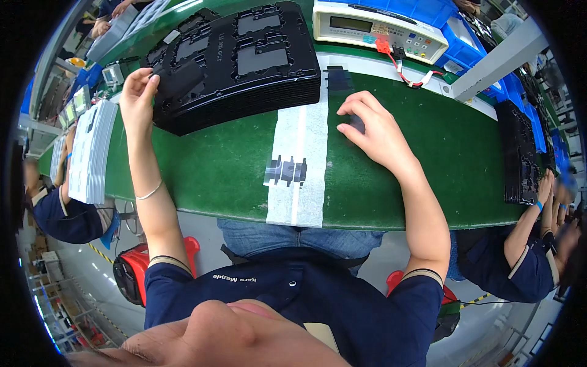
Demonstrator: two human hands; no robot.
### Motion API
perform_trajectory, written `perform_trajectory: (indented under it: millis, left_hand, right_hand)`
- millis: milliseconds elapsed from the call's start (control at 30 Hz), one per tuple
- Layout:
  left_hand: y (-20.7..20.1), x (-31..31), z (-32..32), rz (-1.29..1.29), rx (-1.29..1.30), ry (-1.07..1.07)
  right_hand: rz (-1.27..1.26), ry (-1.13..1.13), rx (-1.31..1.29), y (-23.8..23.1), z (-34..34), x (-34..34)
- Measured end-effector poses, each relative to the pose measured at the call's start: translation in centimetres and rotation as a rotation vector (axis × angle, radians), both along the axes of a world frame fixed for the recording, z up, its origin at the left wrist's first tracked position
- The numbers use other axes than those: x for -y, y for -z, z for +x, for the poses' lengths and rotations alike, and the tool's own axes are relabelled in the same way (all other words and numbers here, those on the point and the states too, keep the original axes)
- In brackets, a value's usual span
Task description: The recorder is assembling black plastic housing components by applying adhesive strips and joining the parts.
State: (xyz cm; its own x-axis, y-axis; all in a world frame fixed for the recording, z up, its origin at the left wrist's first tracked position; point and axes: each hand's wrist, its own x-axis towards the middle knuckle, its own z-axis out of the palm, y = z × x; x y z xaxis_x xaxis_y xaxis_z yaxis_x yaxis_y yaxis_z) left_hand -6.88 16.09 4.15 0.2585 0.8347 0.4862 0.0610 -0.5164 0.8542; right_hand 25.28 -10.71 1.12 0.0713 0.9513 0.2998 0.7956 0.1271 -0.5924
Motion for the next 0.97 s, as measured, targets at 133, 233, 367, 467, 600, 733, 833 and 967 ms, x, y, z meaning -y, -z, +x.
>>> perform_trajectory:
  millis: [133,233,367,467,600,733,833,967]
  left_hand:
    - [-1.1,5.8,3.2,0.054,0.21,0.104]
    - [-0.2,11.9,6.1,-0.149,0.16,0.446]
    - [1.7,14.6,7.5,-0.277,0.095,0.65]
    - [2.6,15.1,7.8,-0.499,0.179,0.81]
    - [2.7,15.7,7.3,-0.735,-0.176,1.071]
    - [3.2,16.3,7.4,-0.793,-0.21,1.05]
    - [2.9,16.1,7.5,-0.698,-0.34,1.098]
    - [3.3,15.7,7.7,-0.564,-0.505,1.178]
  right_hand:
    - [0.287,-0.104,-0.046,-0.7,-1.2,-0.7]
    - [0.278,-0.093,-0.442,-1.9,-5.7,-1.3]
    - [-0.006,-0.134,-0.56,-1.7,-6.9,-1.2]
    - [0.126,-0.103,-0.584,-0.7,-6.7,-0.6]
    - [0.177,-0.1,-0.524,-0.6,-6.9,0.0]
    - [0.045,-0.142,-0.632,-0.8,-6.0,0.4]
    - [-0.07,-0.149,-0.822,-1.0,-6.0,0.1]
    - [-0.353,-0.211,-0.921,-0.5,-6.1,-0.3]
